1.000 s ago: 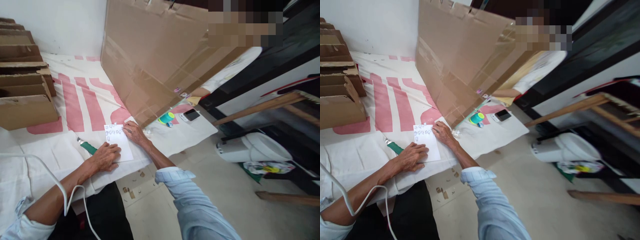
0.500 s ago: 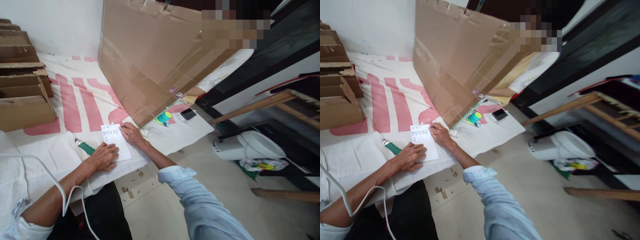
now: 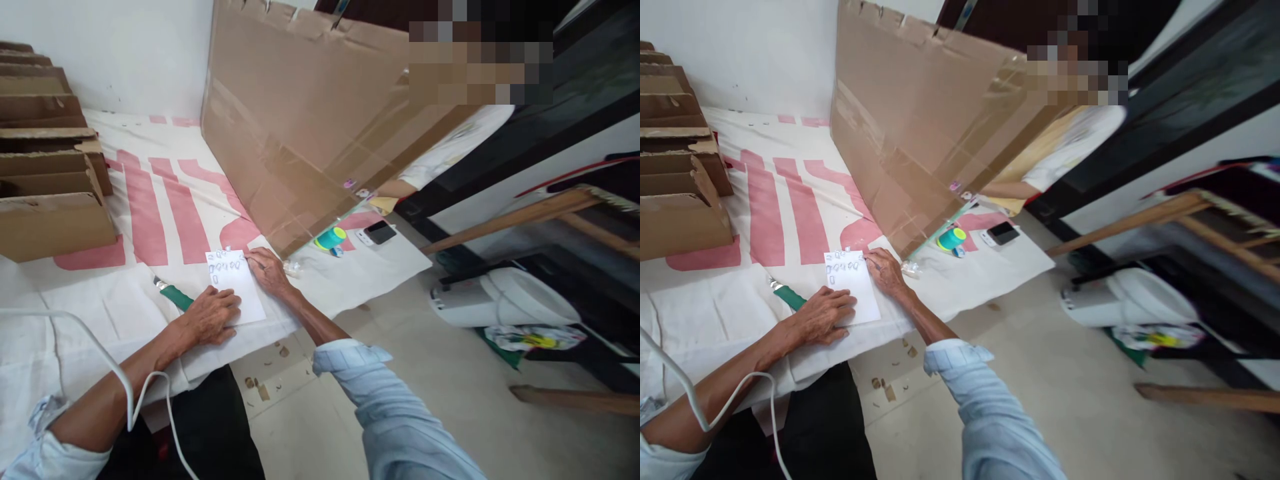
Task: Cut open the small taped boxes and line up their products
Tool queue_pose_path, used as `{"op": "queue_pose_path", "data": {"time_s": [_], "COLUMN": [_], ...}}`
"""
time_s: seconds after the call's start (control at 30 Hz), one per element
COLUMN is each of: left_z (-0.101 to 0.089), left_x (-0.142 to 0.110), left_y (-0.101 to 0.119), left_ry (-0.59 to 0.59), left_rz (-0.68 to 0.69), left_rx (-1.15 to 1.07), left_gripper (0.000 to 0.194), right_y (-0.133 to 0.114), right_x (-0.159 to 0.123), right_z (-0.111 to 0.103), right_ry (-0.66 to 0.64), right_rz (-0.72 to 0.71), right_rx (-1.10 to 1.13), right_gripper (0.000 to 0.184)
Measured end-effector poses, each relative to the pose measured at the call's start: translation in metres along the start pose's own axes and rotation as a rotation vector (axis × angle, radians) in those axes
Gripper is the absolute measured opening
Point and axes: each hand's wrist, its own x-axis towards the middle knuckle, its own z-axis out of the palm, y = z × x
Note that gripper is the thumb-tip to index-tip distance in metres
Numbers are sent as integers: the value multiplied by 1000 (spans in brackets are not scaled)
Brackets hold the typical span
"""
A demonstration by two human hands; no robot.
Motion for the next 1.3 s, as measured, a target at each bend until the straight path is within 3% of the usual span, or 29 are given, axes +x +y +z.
{"op": "queue_pose_path", "data": {"time_s": [0.3,0.53,1.3], "left_z": [2,9,2], "left_x": [0,0,0], "left_y": [0,-2,11], "left_ry": [8,35,11], "left_rz": [-5,8,-24], "left_rx": [11,22,60], "left_gripper": [18,15,13], "right_y": [11,13,1], "right_x": [15,24,12], "right_z": [9,11,7], "right_ry": [25,-34,-76], "right_rz": [174,272,83], "right_rx": [163,248,-47], "right_gripper": [27,18,11]}}
